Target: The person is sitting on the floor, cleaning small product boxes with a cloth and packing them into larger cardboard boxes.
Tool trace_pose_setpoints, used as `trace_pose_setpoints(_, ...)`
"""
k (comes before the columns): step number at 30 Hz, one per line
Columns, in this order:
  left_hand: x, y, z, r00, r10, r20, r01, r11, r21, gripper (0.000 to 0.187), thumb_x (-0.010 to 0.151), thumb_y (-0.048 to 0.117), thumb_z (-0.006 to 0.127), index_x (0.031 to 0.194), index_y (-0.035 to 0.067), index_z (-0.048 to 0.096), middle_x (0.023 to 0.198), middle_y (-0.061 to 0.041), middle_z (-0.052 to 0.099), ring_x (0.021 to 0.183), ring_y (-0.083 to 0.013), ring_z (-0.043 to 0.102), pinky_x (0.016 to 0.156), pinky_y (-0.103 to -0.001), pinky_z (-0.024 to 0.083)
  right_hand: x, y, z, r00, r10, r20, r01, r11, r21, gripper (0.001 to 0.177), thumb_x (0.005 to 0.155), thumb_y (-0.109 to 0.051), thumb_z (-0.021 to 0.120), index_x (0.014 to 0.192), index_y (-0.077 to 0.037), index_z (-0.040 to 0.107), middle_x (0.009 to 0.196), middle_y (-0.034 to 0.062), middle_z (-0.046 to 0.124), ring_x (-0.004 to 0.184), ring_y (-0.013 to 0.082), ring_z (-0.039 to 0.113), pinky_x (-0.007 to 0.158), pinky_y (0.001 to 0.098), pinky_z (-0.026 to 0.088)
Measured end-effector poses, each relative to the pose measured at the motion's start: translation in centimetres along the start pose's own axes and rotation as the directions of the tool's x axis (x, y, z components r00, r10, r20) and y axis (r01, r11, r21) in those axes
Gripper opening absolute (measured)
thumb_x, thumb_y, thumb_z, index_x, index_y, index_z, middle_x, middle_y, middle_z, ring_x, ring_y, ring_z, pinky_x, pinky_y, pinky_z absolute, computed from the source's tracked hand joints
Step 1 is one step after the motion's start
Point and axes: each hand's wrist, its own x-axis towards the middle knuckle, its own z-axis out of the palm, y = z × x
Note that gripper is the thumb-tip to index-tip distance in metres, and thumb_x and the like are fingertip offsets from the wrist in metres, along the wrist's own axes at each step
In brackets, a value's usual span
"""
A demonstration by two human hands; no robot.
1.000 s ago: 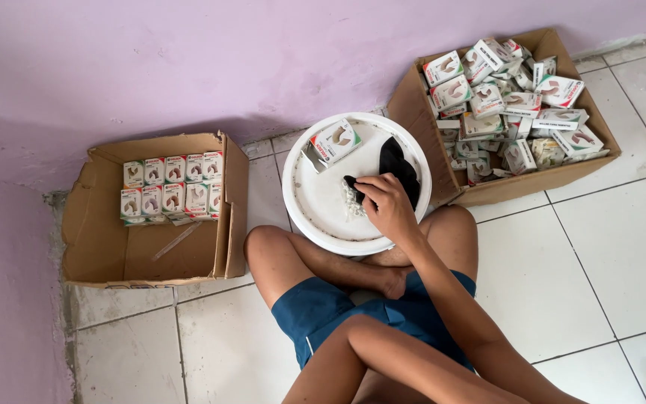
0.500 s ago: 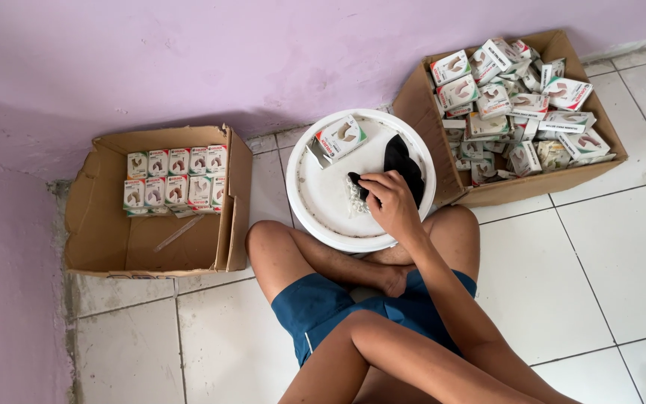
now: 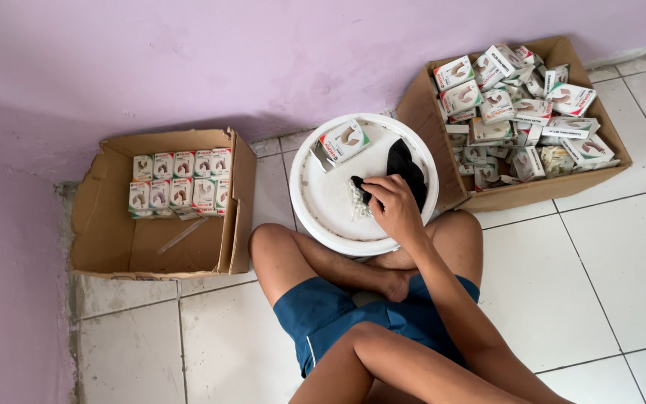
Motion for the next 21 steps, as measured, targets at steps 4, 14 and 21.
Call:
trace_pose_setpoints(4, -2.8, -1.1, -2.8, 0.992, -0.061, 0.114, 0.064, 0.998, -0.023, 0.062, 0.082, 0.034, 0.056, 0.136, 0.005, 0.068, 0.154, -0.010, 0.062, 0.145, -0.0203, 0.055, 0.121, -0.038, 0.038, 0.0, -0.3, -0.4, 0.999, -0.030, 0.035, 0.030, 1.000, 0.001, 0.027, 0.092, 0.009, 0.062, 0.115, 0.004, 0.074, 0.118, 0.0104, 0.071, 0.095, 0.0279, 0.059, 0.090, 0.0402, 0.054)
trace_pose_setpoints(14, -20.9, -22.2, -15.5, 0.019, 0.477, -0.879, 0.256, 0.847, 0.466, 0.040, 0.085, -0.005, 0.064, 0.123, 0.002, 0.070, 0.120, -0.015, 0.069, 0.120, -0.0332, 0.064, 0.105, -0.044, 0.050, 0.8, -1.6, -1.5, 0.994, 0.092, 0.052, -0.090, 0.995, -0.040, 0.015, 0.093, -0.002, 0.063, 0.102, -0.003, 0.074, 0.103, 0.0098, 0.070, 0.094, 0.0270, 0.065, 0.082, 0.0380, 0.054)
trace_pose_setpoints(21, -22.9, -23.0, -15.5, 0.095, 0.378, -0.921, 0.520, 0.770, 0.370, 0.037, 0.093, -0.005, 0.061, 0.128, 0.003, 0.070, 0.127, -0.013, 0.071, 0.121, -0.0247, 0.067, 0.106, -0.037, 0.052, 0.5, -0.2, -0.6, 0.999, 0.023, 0.026, -0.023, 1.000, -0.004, 0.019, 0.092, 0.000, 0.061, 0.105, -0.007, 0.073, 0.102, 0.0039, 0.068, 0.094, 0.0224, 0.067, 0.083, 0.0354, 0.055)
